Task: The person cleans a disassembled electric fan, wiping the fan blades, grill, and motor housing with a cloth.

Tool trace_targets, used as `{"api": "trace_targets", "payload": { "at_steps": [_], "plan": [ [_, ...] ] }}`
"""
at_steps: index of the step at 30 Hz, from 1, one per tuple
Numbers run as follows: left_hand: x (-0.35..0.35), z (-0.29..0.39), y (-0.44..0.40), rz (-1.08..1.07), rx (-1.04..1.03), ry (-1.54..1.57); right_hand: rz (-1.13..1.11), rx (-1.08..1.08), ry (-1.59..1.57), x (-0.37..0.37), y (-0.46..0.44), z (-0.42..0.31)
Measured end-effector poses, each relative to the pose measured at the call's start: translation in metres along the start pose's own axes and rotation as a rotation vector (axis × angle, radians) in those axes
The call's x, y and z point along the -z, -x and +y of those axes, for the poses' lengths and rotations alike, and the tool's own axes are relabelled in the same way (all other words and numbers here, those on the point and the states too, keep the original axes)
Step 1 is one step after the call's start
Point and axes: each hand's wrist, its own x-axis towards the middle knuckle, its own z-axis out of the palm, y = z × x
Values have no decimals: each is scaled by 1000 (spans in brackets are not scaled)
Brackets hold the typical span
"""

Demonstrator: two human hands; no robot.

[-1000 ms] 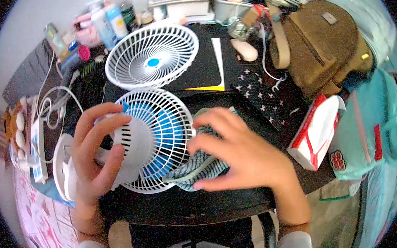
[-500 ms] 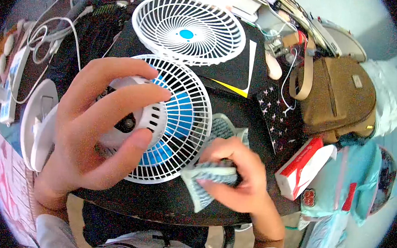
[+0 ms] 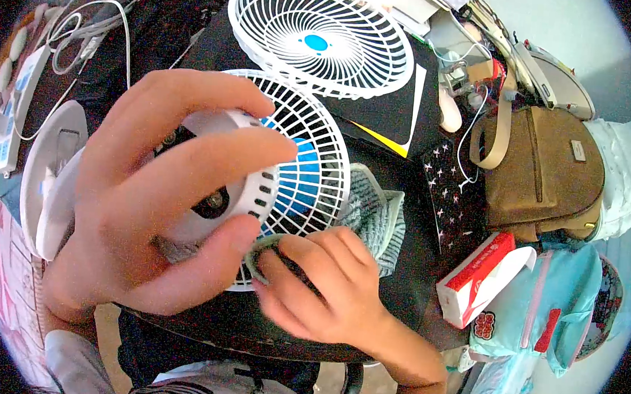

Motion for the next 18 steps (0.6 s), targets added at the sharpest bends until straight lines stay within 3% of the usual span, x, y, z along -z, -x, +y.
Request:
{"api": "trace_targets", "payload": {
  "at_steps": [6,9,13,18],
  "plan": [
    [-3,-4,3,12,-9,21,21,21,-11,-8,-2,2],
    [3,-7,1,-103,-85,-29,51,60,-2,-11,-4,0],
    [-19,-13,8,137,-61,118,3,96,-34,-6,-1,-2],
    [-22,-15,9,192,-84,125,-37,87,-62,-2,4,1]
  ]
}}
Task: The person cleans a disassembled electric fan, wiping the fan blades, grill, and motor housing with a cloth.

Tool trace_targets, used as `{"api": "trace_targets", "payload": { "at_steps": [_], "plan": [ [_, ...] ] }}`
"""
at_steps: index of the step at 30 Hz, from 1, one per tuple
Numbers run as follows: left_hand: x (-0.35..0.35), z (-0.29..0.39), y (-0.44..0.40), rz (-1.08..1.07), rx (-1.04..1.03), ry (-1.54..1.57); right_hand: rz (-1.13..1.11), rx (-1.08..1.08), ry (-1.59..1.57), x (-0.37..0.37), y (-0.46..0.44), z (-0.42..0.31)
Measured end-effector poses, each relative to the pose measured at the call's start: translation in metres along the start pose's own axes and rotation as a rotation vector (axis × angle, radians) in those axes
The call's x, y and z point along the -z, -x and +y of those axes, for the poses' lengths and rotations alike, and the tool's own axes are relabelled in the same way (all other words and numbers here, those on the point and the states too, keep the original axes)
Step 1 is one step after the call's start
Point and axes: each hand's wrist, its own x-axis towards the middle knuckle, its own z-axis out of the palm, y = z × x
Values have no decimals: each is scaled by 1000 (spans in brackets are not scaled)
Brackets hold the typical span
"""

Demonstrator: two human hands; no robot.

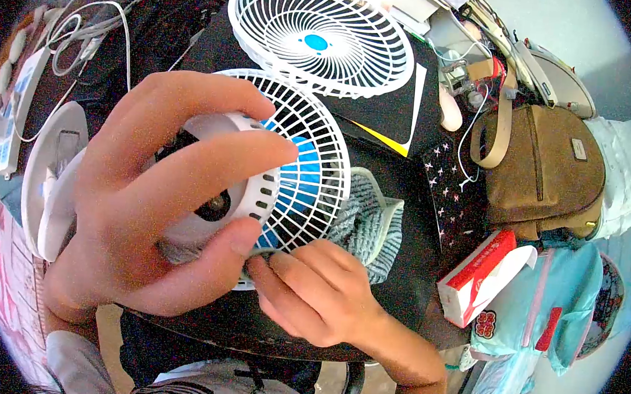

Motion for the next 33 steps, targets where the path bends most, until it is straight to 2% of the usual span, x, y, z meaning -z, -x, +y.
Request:
{"api": "trace_targets", "payload": {
  "at_steps": [3,9,10,15,18,25,27,30,33],
  "plan": [
    [-1,-5,2,8,-8,12,84,19,136,-8,-5,0],
    [13,12,-10,-133,62,-73,128,121,87,-14,2,1],
    [4,4,-5,-69,25,-39,107,112,99,-13,3,0],
    [15,14,-14,-168,71,-105,92,56,179,-9,-1,2],
    [0,-3,1,-18,-10,-10,109,26,194,-13,-1,-3],
    [-7,-6,7,20,-17,-30,182,80,188,-25,3,-2],
    [-2,2,4,-53,35,-80,166,86,219,-18,0,-3],
    [21,23,-15,-259,131,-160,83,-26,233,0,-4,-2],
    [14,17,-9,-159,105,-107,115,-16,204,3,-3,4]
  ]
}}
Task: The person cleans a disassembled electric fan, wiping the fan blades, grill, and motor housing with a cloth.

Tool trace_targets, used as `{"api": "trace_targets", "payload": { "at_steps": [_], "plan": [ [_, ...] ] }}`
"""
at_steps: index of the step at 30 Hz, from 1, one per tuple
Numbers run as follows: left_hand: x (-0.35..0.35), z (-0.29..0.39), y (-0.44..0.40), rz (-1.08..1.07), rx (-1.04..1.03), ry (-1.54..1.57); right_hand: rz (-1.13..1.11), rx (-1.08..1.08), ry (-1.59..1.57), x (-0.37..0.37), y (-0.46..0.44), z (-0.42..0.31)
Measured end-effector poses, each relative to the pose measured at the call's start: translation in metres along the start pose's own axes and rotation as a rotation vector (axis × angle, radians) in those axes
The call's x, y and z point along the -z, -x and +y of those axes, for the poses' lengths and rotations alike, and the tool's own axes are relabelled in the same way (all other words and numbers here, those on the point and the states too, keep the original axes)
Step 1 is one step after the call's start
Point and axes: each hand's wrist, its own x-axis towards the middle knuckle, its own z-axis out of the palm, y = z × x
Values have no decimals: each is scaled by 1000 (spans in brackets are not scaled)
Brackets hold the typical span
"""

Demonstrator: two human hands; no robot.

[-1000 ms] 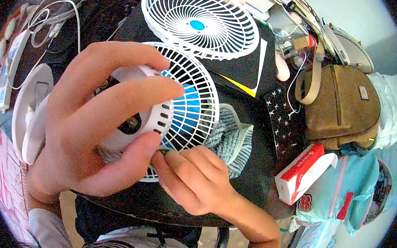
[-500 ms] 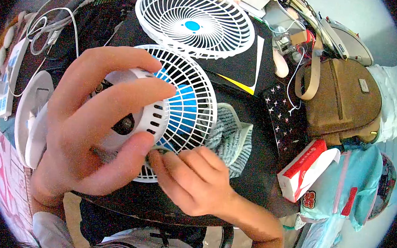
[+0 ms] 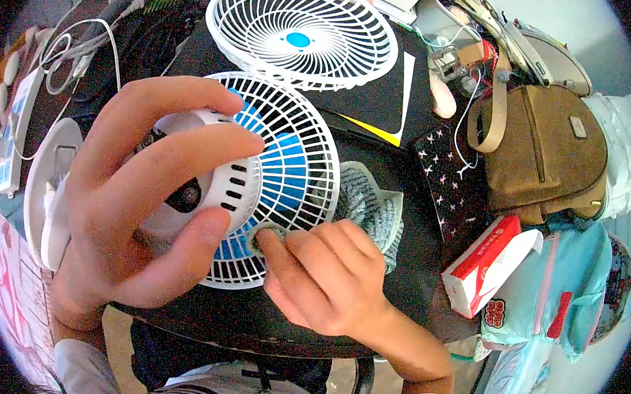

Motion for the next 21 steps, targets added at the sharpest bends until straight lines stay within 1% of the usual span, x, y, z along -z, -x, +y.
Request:
{"api": "trace_targets", "payload": {
  "at_steps": [1,3,4,5,6,7,12,13,15,16,18,21],
  "plan": [
    [-15,-7,6,92,-17,53,-2,9,-11,-1,1,1],
    [-24,-13,12,185,-37,101,35,36,-15,-10,2,-4],
    [-24,-13,11,188,-40,94,43,53,-23,-12,2,-5],
    [-24,-13,12,188,-42,92,51,70,-30,-15,2,-6],
    [-24,-14,12,188,-43,89,117,115,-34,-23,5,-7],
    [-24,-14,12,184,-45,90,89,98,-40,-23,4,-10],
    [9,6,-4,-114,56,-42,10,52,-46,-16,1,-15],
    [9,7,-4,-120,59,-37,-7,45,-58,-14,0,-15],
    [2,4,0,-36,38,17,-25,58,-119,-10,2,-16],
    [-13,-4,6,54,14,66,-32,67,-140,-9,3,-16],
    [-18,-13,10,122,-28,114,-46,84,-173,-7,3,-15],
    [-5,-14,4,6,-44,69,-15,83,-123,-9,3,-14]
  ]
}}
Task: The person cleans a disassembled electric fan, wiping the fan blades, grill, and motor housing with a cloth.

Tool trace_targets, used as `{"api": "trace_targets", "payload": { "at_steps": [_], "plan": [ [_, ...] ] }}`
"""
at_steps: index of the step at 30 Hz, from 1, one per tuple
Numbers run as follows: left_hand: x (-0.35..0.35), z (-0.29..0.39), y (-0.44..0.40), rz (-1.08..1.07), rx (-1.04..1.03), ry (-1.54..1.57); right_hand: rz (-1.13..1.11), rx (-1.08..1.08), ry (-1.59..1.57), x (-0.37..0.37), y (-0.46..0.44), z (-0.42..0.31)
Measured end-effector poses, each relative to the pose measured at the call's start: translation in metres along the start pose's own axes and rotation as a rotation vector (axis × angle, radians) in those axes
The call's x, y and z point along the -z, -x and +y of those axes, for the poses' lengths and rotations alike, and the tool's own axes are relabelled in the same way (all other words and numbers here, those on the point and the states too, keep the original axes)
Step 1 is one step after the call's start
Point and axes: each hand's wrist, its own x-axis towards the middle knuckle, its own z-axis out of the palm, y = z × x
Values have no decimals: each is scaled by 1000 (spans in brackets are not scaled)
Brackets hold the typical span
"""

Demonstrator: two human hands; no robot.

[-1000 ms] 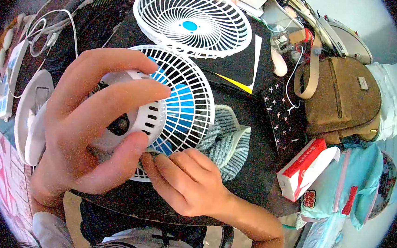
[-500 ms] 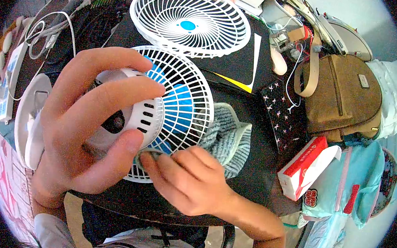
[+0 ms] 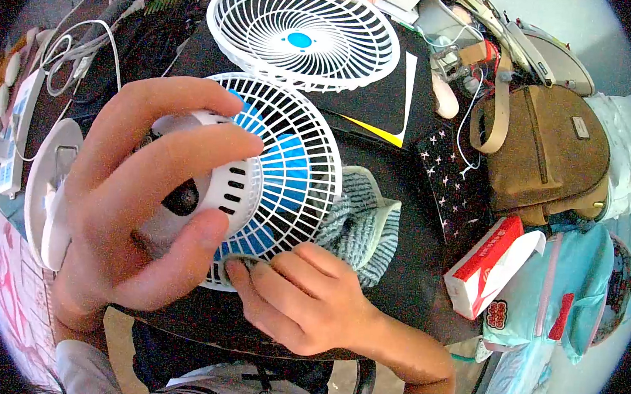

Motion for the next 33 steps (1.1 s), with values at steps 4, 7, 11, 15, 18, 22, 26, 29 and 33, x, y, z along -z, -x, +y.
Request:
{"api": "trace_targets", "payload": {
  "at_steps": [4,7,11,15,18,22,26,29,33],
  "plan": [
    [-13,6,3,88,37,7,-32,-14,123,-5,-5,-3],
    [-19,5,8,169,41,29,-65,-33,168,-6,-6,-8],
    [-7,3,2,51,-6,-2,-118,-80,104,0,-11,-10],
    [14,21,-12,-138,48,-128,-98,-34,62,-1,-9,-5],
    [8,13,-8,-64,-11,-86,-96,-34,10,1,-8,-5],
    [-17,-1,7,132,-35,13,5,-43,-57,-6,-1,-1],
    [-18,-1,6,154,-28,15,17,-40,48,-10,1,-2],
    [-13,-4,4,125,-52,51,-89,-54,54,-3,-5,-6],
    [-24,1,10,200,-12,44,-64,-6,-30,-3,-1,-4]
  ]
}}
